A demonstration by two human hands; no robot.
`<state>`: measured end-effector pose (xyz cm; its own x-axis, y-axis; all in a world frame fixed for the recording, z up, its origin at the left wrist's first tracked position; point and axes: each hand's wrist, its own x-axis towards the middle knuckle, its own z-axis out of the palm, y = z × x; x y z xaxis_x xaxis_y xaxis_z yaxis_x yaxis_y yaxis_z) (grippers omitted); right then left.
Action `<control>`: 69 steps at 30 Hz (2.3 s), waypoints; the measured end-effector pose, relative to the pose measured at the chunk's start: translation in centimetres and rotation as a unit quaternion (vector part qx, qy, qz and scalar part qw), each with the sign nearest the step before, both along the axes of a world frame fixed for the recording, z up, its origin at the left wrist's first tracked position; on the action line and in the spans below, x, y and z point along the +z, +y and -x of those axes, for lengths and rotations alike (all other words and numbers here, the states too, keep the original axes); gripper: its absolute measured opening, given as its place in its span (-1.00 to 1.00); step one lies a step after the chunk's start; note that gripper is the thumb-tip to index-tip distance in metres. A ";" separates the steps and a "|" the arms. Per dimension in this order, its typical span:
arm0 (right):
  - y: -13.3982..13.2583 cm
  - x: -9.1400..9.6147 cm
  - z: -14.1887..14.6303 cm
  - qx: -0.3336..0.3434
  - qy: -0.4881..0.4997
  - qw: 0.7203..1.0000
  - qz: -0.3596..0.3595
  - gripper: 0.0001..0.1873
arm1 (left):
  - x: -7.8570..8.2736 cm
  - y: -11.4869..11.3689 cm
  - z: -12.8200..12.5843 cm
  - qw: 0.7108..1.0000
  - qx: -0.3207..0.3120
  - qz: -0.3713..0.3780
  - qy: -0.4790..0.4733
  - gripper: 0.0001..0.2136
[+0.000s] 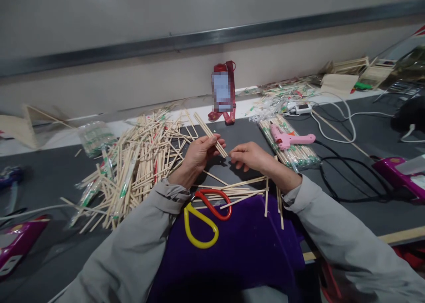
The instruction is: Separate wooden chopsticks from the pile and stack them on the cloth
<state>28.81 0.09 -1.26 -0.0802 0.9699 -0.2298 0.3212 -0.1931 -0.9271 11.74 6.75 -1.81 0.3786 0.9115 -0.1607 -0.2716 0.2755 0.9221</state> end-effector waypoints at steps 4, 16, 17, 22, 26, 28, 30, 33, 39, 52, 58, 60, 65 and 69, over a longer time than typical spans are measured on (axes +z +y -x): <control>0.0 -0.4 0.8 0.003 0.042 0.999 0.000 -0.87 | 0.2 -0.2 0.0 1.000 -0.001 0.019 -0.011 -0.82; 0.1 1.2 0.5 0.053 0.034 0.998 -0.029 -0.84 | 0.9 -0.9 0.1 0.998 -0.059 0.006 -0.030 -0.85; 0.0 1.3 0.6 0.052 0.030 0.998 -0.035 -0.85 | 0.9 -0.9 0.1 0.998 -0.060 0.008 -0.035 -0.84; 0.2 1.6 1.1 0.051 0.049 0.997 -0.015 -0.87 | 1.4 -0.8 0.3 0.996 -0.080 0.000 -0.050 -0.77; 1.2 0.6 1.4 0.057 -0.074 0.995 -0.036 -0.84 | 2.2 -0.4 0.8 0.997 -0.053 -0.031 -0.046 -0.76; 1.8 -0.1 1.8 0.095 -0.227 0.962 -0.118 -0.84 | 2.4 0.1 1.1 0.998 -0.021 -0.048 -0.042 -0.75; 2.3 -0.6 2.3 0.159 -0.374 0.890 -0.205 -0.81 | 2.3 0.5 1.5 0.997 0.001 -0.060 -0.037 -0.74; 2.5 -0.6 3.3 0.233 -0.515 0.790 -0.237 -0.73 | 1.7 1.0 1.8 0.998 0.010 -0.064 -0.027 -0.74; 2.3 -0.2 4.3 0.275 -0.592 0.715 -0.251 -0.65 | 1.2 1.3 2.1 0.997 0.009 -0.057 0.049 -0.74; 7.8 6.3 -3.1 -0.021 -0.566 0.781 -0.263 -0.63 | 1.1 0.6 2.0 0.865 -0.074 -0.338 0.364 -0.76; 4.2 5.9 -3.2 -0.003 -0.453 0.840 -0.299 -0.64 | 1.0 -0.8 1.2 0.573 -0.103 -0.544 0.604 -0.75; 2.8 4.9 -3.3 0.011 -0.443 0.851 -0.282 -0.65 | 0.6 -1.2 0.7 0.550 -0.134 -0.531 0.631 -0.76; 0.9 3.1 -4.3 0.019 -0.390 0.887 -0.247 -0.71 | -0.5 -1.3 0.2 0.572 -0.137 -0.506 0.631 -0.79; -0.9 3.9 -4.7 -0.010 -0.268 0.935 -0.230 -0.76 | -0.7 -0.6 0.9 0.597 -0.127 -0.501 0.614 -0.75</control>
